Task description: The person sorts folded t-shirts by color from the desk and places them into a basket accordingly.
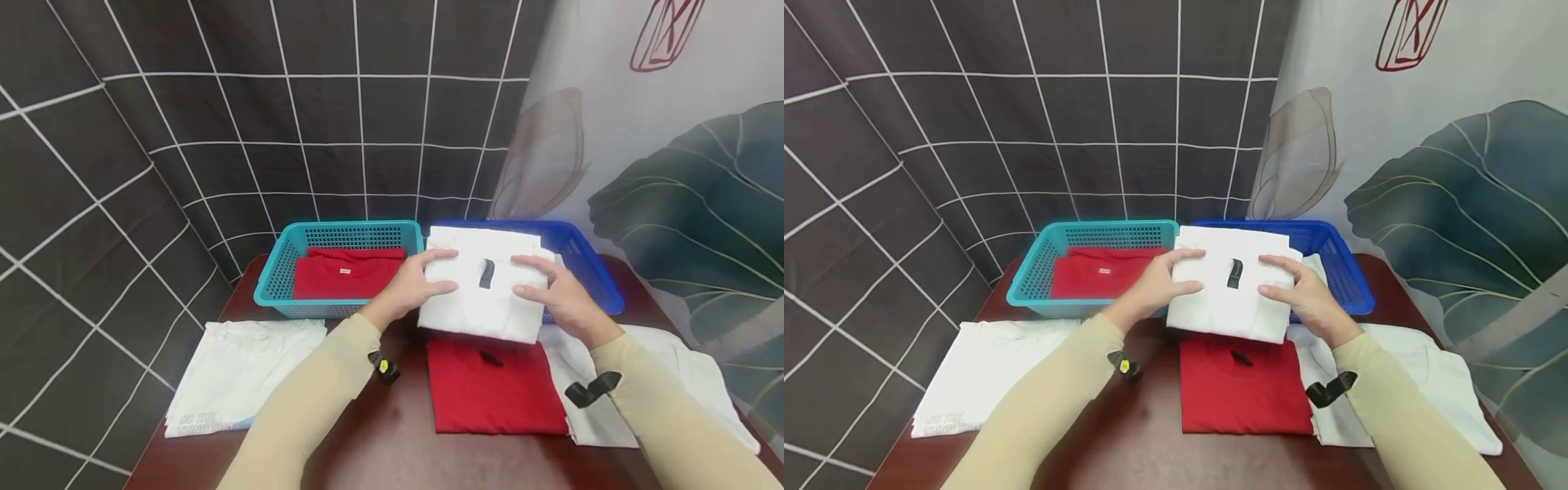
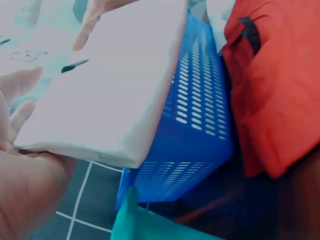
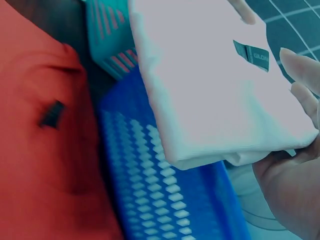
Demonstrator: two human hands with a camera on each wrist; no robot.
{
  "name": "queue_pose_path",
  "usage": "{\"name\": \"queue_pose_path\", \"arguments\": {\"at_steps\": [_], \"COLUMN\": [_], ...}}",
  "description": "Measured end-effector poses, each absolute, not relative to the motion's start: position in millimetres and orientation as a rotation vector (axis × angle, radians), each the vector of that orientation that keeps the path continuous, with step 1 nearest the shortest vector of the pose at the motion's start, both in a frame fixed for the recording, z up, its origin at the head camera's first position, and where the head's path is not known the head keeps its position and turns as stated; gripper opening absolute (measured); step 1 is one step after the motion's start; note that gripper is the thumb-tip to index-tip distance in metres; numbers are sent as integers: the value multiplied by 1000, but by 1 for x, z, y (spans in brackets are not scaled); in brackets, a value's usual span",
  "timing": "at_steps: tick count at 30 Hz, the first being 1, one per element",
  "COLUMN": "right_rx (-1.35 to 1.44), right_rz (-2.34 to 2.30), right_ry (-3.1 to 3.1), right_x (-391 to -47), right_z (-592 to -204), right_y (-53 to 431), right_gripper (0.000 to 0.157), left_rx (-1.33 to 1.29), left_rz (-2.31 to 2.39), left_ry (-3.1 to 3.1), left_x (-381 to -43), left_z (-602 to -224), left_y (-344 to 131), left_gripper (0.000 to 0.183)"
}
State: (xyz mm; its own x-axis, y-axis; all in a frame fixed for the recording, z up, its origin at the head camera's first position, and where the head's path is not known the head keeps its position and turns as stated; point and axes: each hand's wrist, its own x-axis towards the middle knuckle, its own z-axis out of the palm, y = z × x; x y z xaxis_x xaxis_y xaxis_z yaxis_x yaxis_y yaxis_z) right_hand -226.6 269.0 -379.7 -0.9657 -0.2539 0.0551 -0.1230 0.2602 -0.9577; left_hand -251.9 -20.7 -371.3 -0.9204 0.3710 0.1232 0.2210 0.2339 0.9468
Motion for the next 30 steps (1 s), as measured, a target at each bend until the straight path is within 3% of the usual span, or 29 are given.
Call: {"name": "queue_pose_path", "arguments": {"at_steps": [17,30], "right_rx": [-266,-113], "right_rz": [-1455,-1454], "right_ry": [2677,2551], "right_x": [-285,-305], "right_z": [-327,-365], "right_y": [309,314], "right_gripper": [68,73], "left_rx": [554,390], "left_rz": [1786,1789], "left_ry": [2437,2346], "left_x": [-311,-321], "left_z": [-349,-386], "left_y": [27,39], "left_gripper": [52,51]}}
